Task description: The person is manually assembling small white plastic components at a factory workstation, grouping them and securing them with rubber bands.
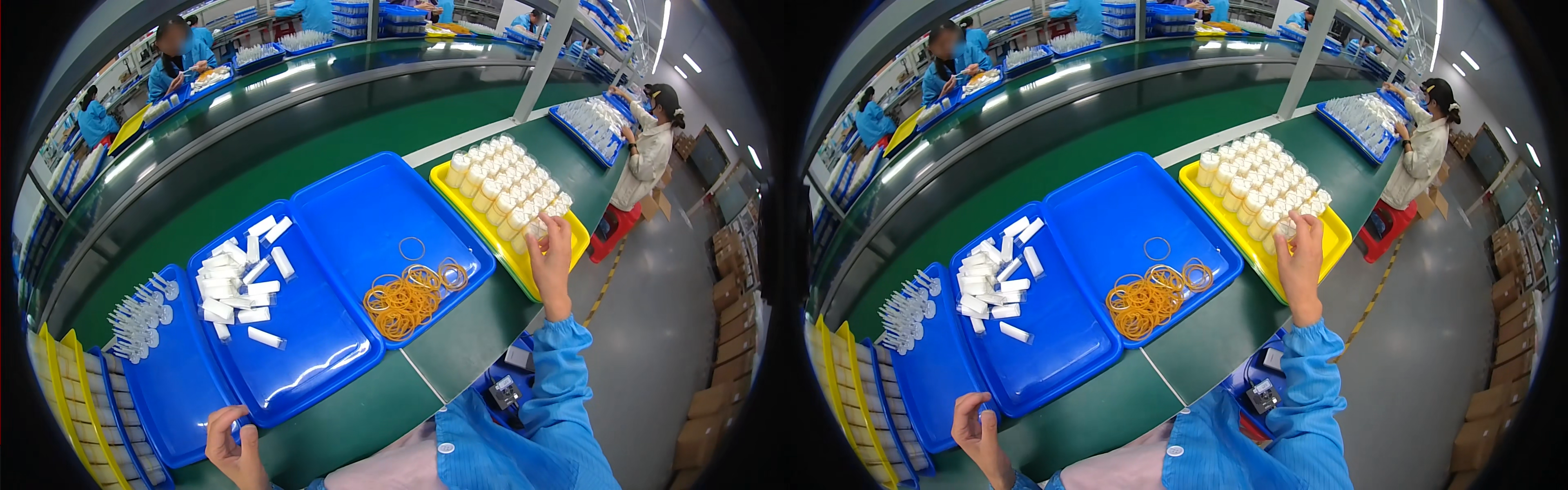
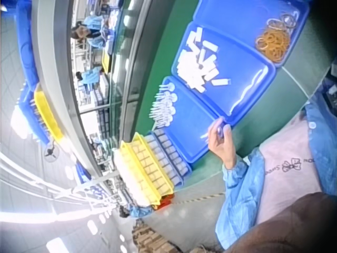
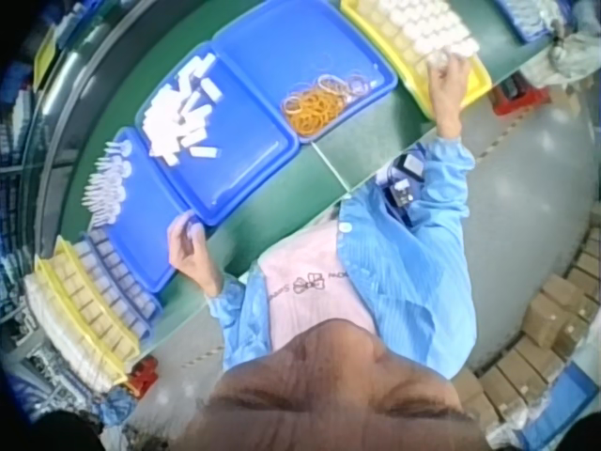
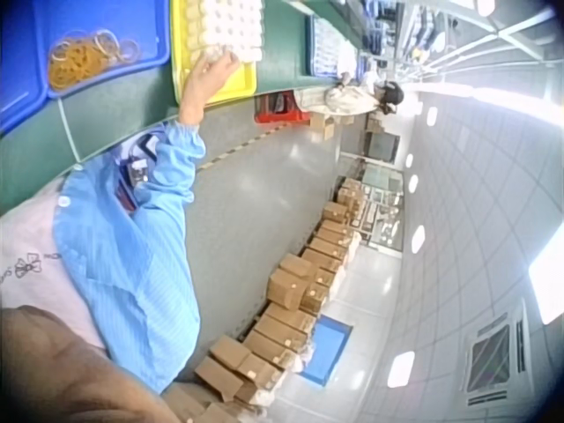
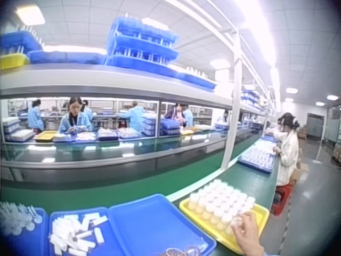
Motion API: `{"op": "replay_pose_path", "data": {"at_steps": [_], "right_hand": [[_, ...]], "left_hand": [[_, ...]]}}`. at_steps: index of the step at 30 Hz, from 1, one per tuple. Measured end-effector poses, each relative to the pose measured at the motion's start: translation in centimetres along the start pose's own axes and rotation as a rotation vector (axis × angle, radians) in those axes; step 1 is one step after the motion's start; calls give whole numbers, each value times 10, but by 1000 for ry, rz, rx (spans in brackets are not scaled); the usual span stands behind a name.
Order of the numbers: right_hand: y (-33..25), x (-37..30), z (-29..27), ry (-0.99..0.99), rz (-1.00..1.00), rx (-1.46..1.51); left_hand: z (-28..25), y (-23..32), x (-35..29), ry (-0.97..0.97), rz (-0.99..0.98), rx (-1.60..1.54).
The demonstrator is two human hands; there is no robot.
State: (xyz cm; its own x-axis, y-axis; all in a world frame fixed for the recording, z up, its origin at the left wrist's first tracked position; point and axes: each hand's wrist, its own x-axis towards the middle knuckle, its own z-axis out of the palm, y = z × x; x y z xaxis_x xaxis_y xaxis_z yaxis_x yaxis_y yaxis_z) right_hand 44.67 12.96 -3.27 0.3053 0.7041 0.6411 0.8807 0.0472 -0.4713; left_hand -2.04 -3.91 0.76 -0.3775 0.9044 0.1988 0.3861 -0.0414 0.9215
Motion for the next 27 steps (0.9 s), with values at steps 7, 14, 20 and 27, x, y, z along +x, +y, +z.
{"op": "replay_pose_path", "data": {"at_steps": [7,14,20,27], "right_hand": [[-35,5,-18,24,47,59],[-9,-2,-12,70,-151,-377],[-5,-2,-7,69,-160,-339],[5,-2,-3,40,-137,-288]], "left_hand": [[-2,-13,4,37,66,-71],[-6,-15,4,42,57,-81],[-6,-17,5,43,67,-81],[-4,-13,5,16,49,-67]]}}
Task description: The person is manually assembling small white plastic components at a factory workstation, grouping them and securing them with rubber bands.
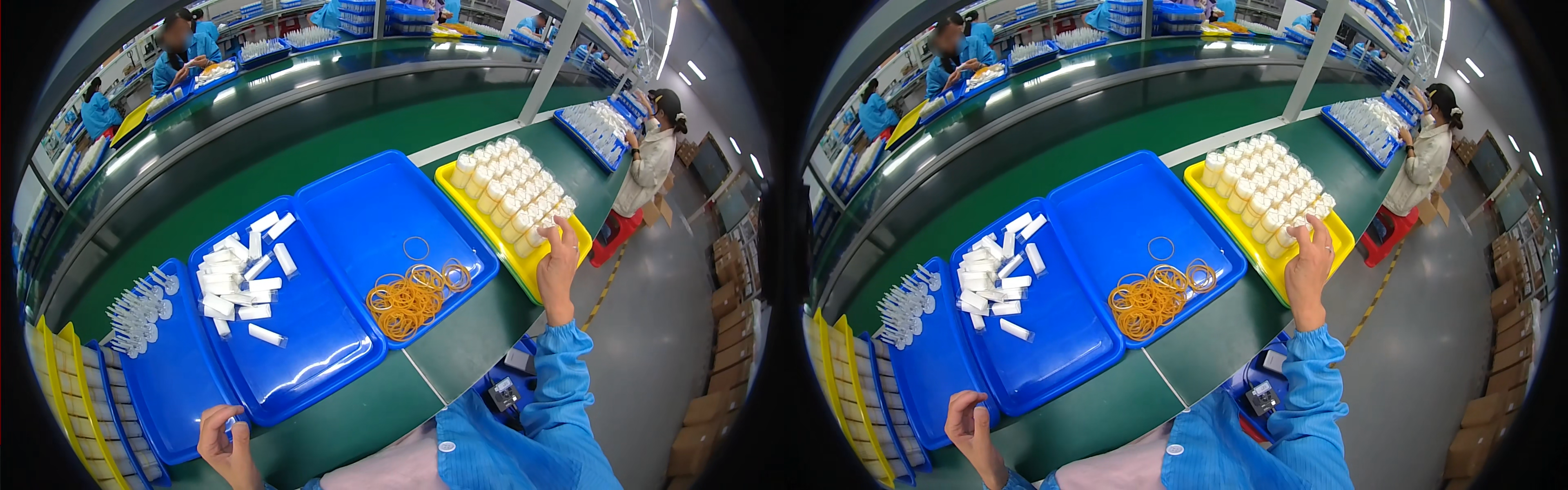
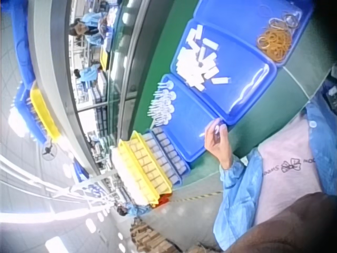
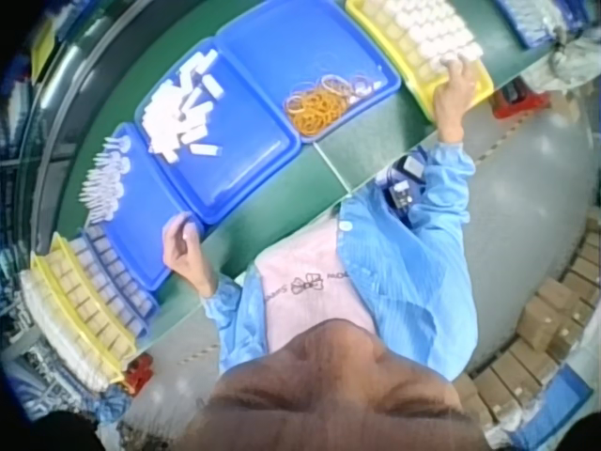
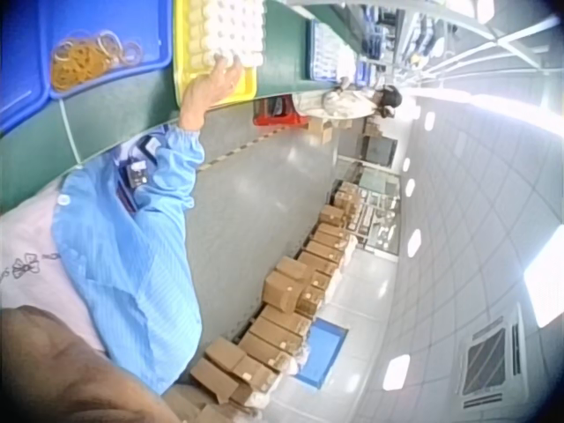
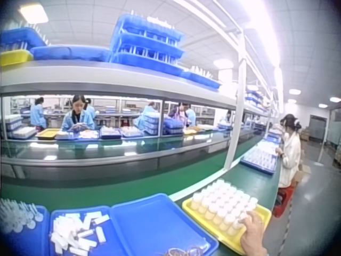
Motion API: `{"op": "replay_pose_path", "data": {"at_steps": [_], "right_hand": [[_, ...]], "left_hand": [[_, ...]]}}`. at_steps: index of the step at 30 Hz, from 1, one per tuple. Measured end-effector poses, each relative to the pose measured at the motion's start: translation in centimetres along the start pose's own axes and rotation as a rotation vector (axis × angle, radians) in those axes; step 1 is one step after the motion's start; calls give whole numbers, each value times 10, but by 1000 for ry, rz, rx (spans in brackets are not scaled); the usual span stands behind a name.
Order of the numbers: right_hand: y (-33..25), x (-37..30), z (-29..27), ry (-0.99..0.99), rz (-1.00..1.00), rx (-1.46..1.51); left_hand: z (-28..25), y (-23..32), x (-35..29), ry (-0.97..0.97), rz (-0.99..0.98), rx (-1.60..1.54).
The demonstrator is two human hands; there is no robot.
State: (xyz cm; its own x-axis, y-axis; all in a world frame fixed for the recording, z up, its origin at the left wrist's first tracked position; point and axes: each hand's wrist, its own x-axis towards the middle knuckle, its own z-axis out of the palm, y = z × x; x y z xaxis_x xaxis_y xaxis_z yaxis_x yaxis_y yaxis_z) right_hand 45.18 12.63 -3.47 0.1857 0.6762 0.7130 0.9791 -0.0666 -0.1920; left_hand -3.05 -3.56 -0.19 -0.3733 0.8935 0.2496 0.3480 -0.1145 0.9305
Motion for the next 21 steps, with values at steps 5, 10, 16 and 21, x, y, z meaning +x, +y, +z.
{"op": "replay_pose_path", "data": {"at_steps": [5,10,16,21], "right_hand": [[1,2,4,-47,51,116],[9,5,3,49,56,164],[-126,-10,-32,-91,-64,661],[-266,-27,-20,-726,-714,860]], "left_hand": [[0,6,-2,11,2,3],[-11,0,-1,62,-37,-39],[-28,-8,-3,123,-56,-59],[-26,-8,-5,27,11,-38]]}}
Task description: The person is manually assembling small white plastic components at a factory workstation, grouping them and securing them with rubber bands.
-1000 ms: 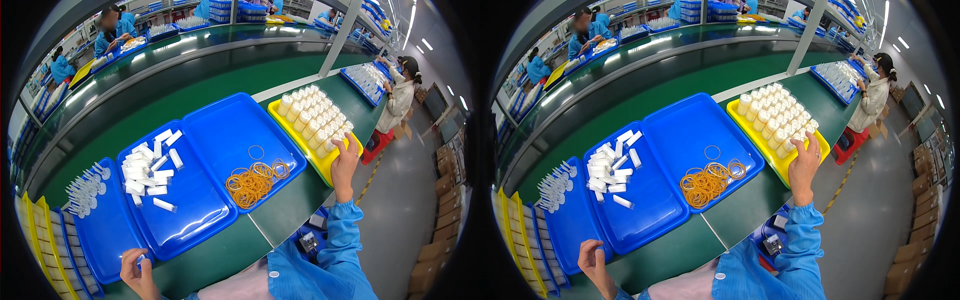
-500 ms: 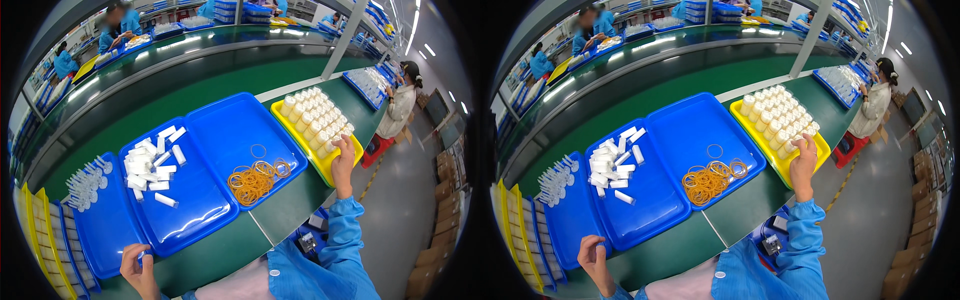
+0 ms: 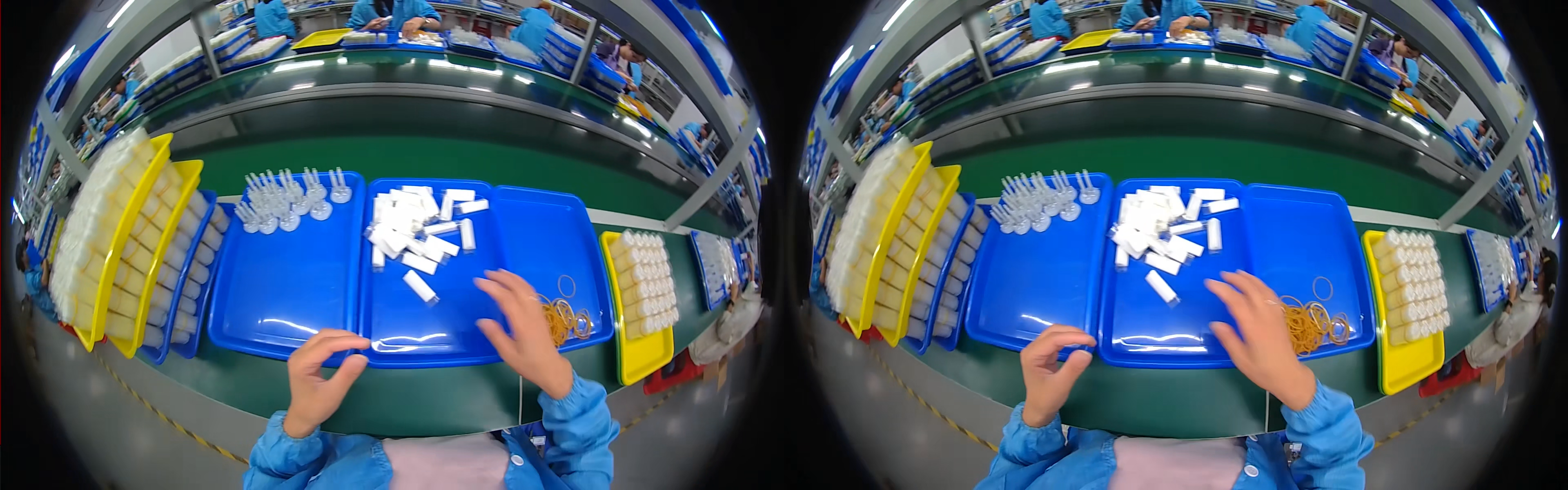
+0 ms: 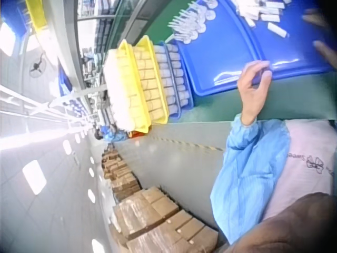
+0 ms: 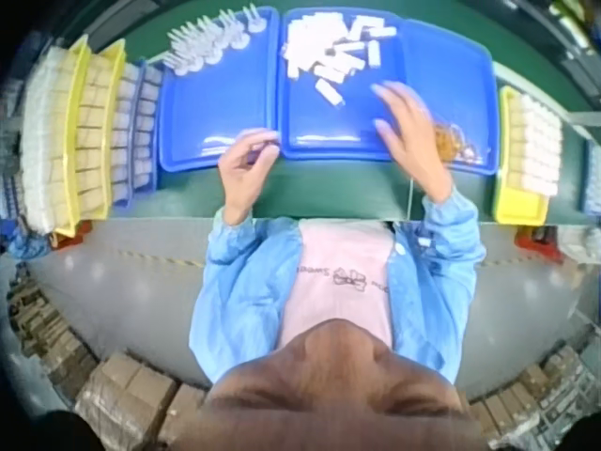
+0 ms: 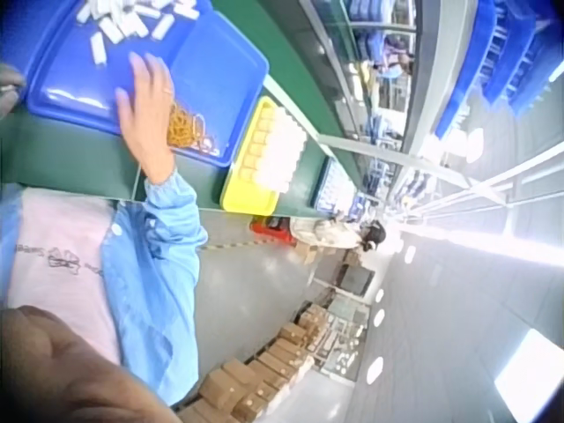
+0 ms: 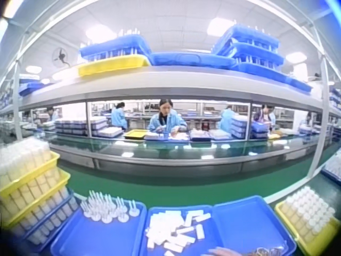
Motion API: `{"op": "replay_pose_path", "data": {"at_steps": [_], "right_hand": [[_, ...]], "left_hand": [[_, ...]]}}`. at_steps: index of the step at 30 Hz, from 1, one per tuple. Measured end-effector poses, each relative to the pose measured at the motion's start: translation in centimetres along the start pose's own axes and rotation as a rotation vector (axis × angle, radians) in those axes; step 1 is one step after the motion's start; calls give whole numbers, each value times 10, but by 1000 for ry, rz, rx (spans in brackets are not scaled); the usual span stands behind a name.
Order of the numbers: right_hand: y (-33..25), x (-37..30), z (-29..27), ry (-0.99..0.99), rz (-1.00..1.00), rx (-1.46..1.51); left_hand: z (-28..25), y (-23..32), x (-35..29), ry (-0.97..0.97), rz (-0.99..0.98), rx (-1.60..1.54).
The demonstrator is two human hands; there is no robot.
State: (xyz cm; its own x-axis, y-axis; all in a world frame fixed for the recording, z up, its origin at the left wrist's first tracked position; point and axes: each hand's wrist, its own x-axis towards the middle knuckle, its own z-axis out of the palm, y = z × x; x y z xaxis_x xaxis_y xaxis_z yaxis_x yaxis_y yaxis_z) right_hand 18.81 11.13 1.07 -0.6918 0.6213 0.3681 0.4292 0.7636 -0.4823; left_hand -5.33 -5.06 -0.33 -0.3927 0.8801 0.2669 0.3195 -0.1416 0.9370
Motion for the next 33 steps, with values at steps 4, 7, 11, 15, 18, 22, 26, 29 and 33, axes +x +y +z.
{"op": "replay_pose_path", "data": {"at_steps": [4,7,11,15,18,22,26,29,33], "right_hand": [[13,67,57,-69,-88,-107],[29,88,80,-89,-61,-116],[28,73,89,-196,-137,-196],[11,33,61,-342,-195,-102],[6,21,34,-299,-121,45],[9,27,14,-184,-25,77],[21,34,16,-82,-34,66],[31,35,31,-112,-42,-26],[26,29,57,-164,-104,-334]], "left_hand": [[-8,1,-11,34,18,29],[-21,-3,-22,113,-20,24],[-44,-14,-36,224,-104,24],[-61,-18,-41,283,-125,12],[-68,-13,-31,250,-79,90],[-70,-2,4,119,70,250],[-60,-1,69,-100,136,241],[-52,-24,126,-211,140,283],[-46,-67,185,-165,339,833]]}}
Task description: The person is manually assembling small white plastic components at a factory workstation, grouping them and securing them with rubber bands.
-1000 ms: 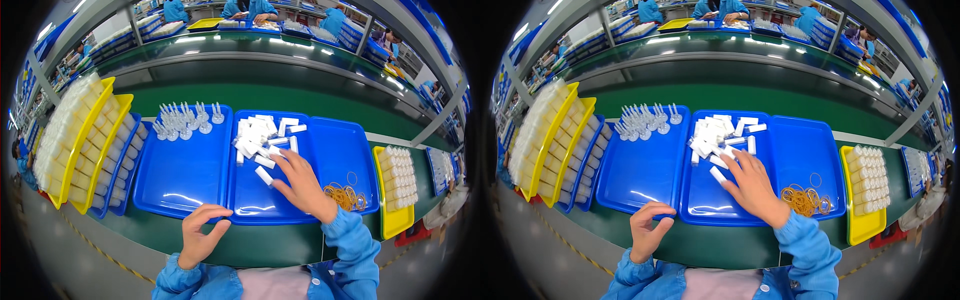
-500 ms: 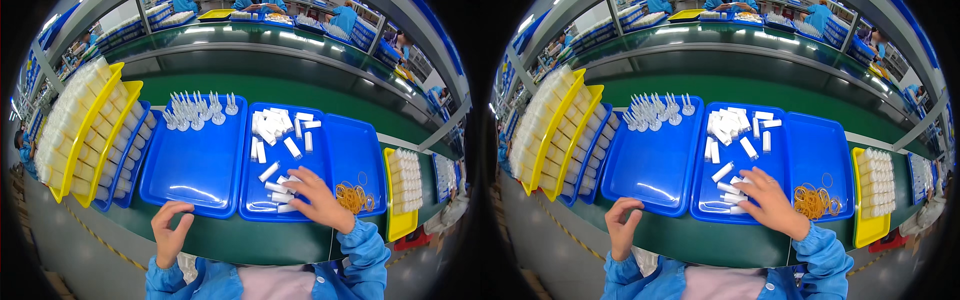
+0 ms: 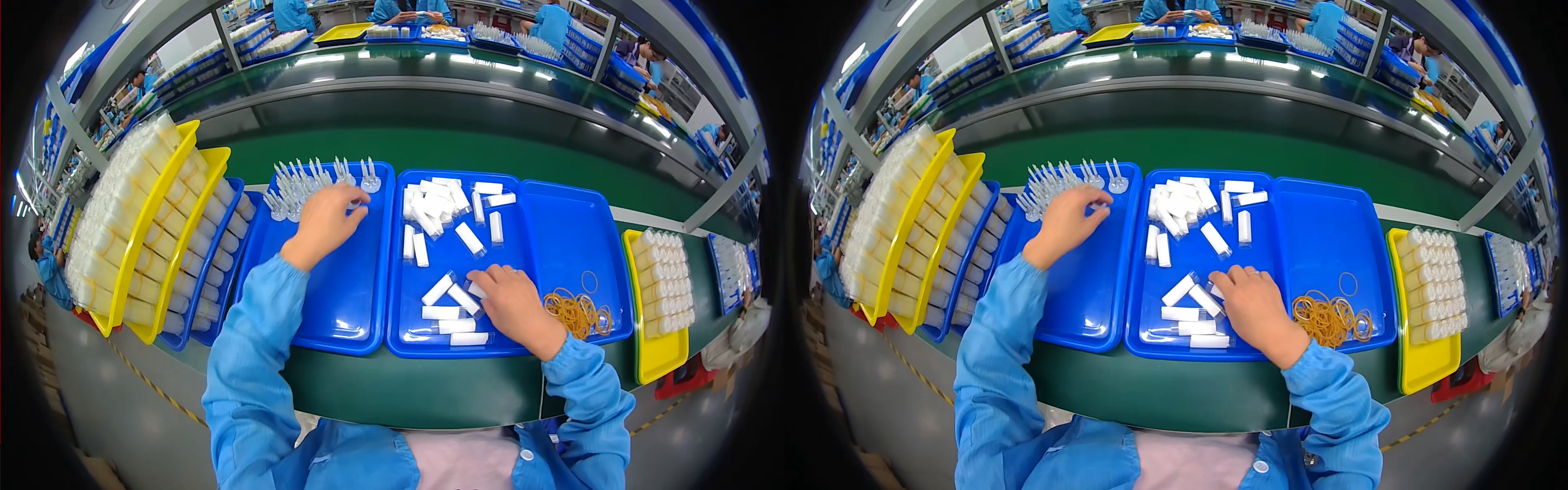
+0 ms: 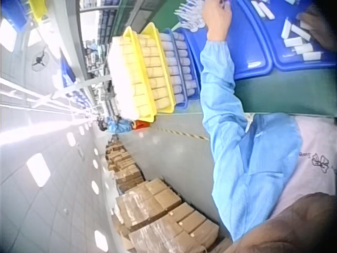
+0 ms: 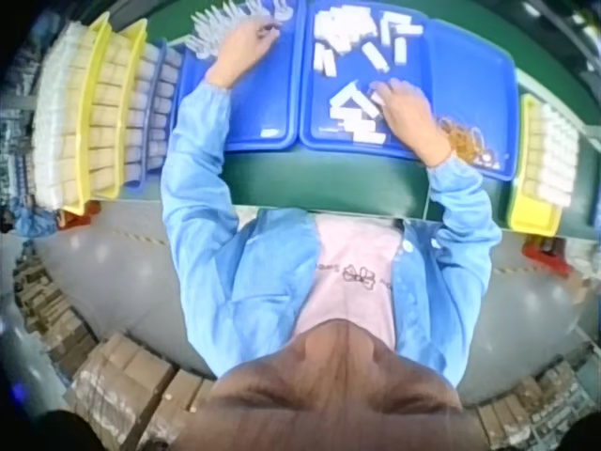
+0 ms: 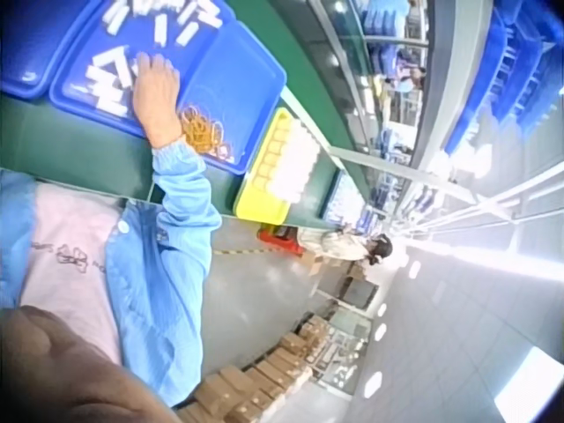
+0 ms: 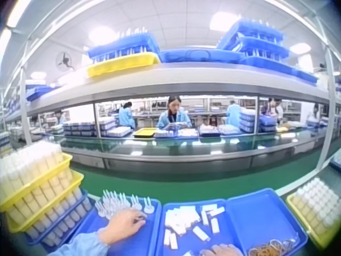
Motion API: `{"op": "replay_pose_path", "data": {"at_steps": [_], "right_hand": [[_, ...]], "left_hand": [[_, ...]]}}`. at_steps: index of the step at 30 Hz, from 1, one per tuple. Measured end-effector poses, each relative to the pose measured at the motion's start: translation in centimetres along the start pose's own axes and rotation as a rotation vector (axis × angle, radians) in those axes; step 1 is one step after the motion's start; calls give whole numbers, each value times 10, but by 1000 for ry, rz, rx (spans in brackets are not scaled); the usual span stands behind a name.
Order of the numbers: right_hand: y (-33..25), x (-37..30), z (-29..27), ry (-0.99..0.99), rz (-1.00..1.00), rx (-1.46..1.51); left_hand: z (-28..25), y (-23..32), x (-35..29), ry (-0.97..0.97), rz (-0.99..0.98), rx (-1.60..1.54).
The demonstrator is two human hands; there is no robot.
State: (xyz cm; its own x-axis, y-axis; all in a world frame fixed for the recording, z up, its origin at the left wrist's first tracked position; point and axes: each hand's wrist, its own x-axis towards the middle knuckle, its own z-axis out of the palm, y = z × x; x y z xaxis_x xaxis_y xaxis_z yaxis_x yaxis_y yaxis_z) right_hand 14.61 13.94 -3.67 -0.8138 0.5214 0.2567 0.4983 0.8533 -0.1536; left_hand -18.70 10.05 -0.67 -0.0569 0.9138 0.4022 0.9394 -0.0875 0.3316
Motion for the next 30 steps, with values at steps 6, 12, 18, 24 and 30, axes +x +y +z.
{"op": "replay_pose_path", "data": {"at_steps": [6,12,18,24,30], "right_hand": [[-15,-5,-9,-93,-88,-220],[12,-9,-27,12,189,569],[9,-38,-57,176,494,1285],[-8,-52,-62,320,487,1552],[-28,-47,-54,290,550,1827]], "left_hand": [[38,-19,45,119,100,382],[25,-21,33,-19,141,586],[-39,63,-31,312,-200,-668],[-49,140,-144,-15,-259,-1203],[-5,172,-157,-132,-357,-1401]]}}
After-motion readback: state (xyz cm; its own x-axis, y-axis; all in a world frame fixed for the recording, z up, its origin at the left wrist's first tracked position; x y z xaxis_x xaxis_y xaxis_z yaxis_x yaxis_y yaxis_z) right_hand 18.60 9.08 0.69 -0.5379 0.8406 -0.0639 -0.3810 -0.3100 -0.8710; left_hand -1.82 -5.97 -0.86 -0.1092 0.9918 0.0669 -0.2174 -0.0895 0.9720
